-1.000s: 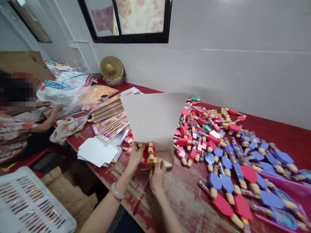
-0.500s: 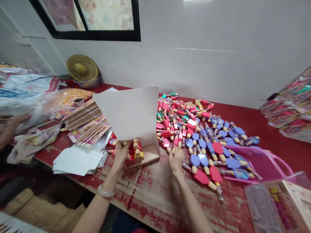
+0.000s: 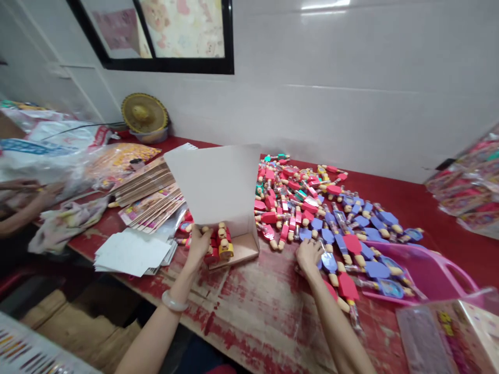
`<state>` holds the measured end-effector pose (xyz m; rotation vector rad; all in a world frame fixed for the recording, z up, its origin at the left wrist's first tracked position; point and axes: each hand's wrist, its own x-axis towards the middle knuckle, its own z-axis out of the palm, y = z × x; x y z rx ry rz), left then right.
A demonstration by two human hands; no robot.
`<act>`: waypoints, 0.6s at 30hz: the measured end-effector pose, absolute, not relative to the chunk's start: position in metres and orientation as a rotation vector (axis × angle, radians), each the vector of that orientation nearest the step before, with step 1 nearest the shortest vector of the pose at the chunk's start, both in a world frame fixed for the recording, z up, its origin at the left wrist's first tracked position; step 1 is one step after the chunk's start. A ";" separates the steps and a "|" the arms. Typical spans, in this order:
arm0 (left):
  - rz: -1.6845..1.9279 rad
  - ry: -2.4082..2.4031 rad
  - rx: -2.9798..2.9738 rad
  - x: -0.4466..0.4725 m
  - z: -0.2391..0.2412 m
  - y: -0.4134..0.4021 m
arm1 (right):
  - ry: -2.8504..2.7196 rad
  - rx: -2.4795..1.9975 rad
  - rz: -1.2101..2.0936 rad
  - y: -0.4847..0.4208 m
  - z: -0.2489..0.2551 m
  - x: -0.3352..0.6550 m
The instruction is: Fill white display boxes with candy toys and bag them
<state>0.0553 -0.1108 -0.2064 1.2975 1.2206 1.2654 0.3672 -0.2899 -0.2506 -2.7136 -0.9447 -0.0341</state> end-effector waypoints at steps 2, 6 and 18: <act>1.282 1.228 1.282 0.058 -0.205 -0.112 | -1.115 -2.469 0.012 -0.285 -0.246 0.321; 1.291 1.185 1.274 0.062 -0.200 -0.115 | -1.422 -1.779 0.337 -0.257 -0.242 0.213; 1.220 1.183 1.296 0.063 -0.207 -0.113 | -1.481 -1.615 0.570 -0.259 -0.191 0.228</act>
